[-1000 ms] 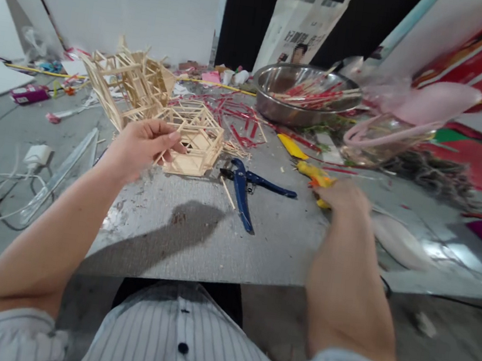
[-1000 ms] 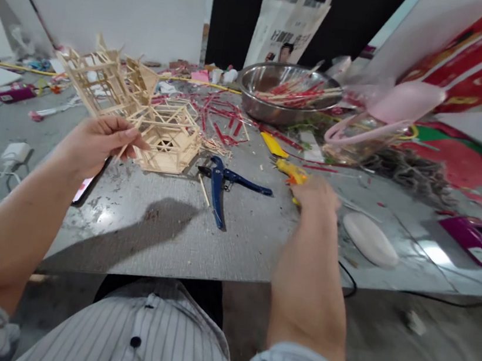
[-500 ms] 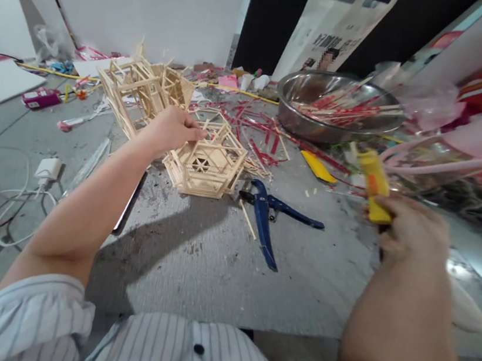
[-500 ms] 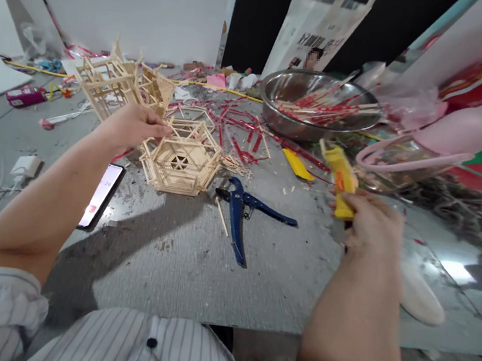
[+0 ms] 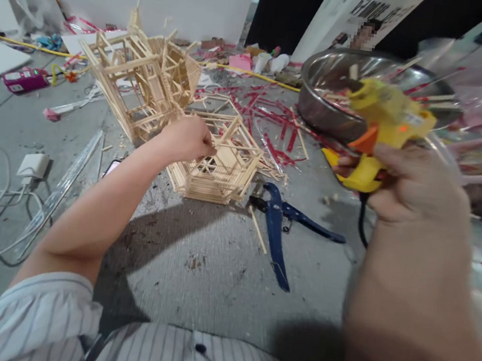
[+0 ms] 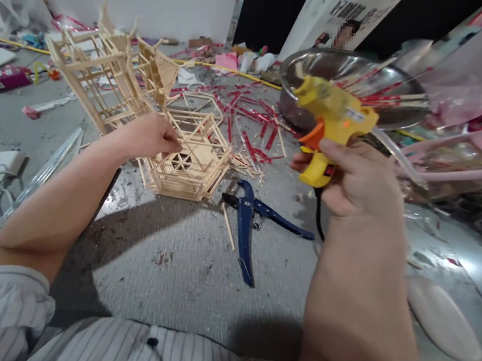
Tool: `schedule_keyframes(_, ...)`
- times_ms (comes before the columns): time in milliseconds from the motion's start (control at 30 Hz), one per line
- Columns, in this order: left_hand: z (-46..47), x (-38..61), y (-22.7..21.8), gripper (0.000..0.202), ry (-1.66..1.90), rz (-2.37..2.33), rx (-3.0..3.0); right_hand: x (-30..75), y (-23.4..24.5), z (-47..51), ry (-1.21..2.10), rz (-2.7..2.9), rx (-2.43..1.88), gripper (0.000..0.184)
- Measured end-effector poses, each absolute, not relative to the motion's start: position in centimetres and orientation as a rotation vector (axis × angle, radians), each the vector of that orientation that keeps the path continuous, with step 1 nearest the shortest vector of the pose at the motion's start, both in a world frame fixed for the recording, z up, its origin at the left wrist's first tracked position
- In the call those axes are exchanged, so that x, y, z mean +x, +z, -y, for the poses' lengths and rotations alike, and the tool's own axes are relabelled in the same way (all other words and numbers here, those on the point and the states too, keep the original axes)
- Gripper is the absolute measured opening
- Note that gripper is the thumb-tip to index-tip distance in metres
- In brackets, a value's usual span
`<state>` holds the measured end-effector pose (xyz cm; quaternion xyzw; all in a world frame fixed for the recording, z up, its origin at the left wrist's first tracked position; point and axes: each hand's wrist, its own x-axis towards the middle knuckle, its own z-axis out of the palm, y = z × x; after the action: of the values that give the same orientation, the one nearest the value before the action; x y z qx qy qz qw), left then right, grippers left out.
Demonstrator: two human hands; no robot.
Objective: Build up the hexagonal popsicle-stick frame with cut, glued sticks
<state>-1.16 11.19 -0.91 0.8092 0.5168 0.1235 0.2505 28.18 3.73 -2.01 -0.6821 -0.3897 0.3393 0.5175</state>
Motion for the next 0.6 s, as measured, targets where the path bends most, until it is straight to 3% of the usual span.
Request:
schedule_keyframes(367,-10.5,-0.8,-0.9,0.038,0.236,-1.559,2.206,24.2,-1.1,-6.6,0.908,1.073,-1.416,0.007)
schedule_keyframes(600,-10.5,-0.7,-1.0,0.027,0.237,-1.604,2.204,22.6,-0.4,-7.0,0.935,1.158,-1.378,0.01)
